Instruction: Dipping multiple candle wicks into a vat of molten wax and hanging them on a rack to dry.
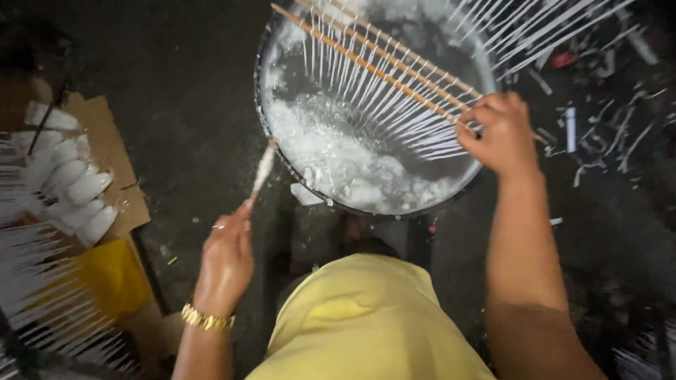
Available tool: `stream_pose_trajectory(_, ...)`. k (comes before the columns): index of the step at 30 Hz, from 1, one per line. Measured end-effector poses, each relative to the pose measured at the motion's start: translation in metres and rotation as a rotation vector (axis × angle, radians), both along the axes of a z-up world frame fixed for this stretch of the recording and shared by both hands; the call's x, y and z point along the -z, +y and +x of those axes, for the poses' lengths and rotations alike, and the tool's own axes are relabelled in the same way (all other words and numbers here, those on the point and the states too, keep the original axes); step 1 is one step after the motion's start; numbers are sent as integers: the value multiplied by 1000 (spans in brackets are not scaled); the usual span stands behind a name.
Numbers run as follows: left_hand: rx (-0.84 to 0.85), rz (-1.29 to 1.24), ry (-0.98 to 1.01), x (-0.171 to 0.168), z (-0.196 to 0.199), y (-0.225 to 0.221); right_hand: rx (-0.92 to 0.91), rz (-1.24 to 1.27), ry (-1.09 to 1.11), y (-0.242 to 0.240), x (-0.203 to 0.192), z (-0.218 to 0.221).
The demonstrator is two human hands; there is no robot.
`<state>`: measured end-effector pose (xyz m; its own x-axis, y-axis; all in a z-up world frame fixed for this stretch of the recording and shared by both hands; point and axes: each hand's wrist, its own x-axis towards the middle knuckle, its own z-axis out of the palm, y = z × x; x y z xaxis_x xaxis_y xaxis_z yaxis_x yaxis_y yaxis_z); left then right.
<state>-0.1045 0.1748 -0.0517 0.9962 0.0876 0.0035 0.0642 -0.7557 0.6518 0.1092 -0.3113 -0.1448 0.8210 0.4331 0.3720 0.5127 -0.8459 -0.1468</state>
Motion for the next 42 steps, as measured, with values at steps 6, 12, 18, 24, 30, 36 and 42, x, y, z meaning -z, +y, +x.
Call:
stream_pose_trajectory(6,37,-56,66,62,0,-5,-4,-24,-48,-13,-66,-6)
stream_pose_trajectory(12,112,-131,16,56,11,-35,1,-47,-85,-7,-63,-13)
stream_pose_trajectory(18,315,-21,90,70,21,-77,18,-33,-38,2,-32,-15)
stream_pose_trajectory(24,309,144,-17,75,34,-111,59,-27,-22,8,-22,-22)
stream_pose_trajectory(30,264,363,-252,79,54,-145,49,-111,-72,6,-76,-34)
stream_pose_trajectory(36,408,74,-131,55,79,-164,-31,-102,-25,24,-180,-60)
stream_pose_trajectory(42,426,65,50,98,78,-160,-9,-80,-7,35,-236,-79)
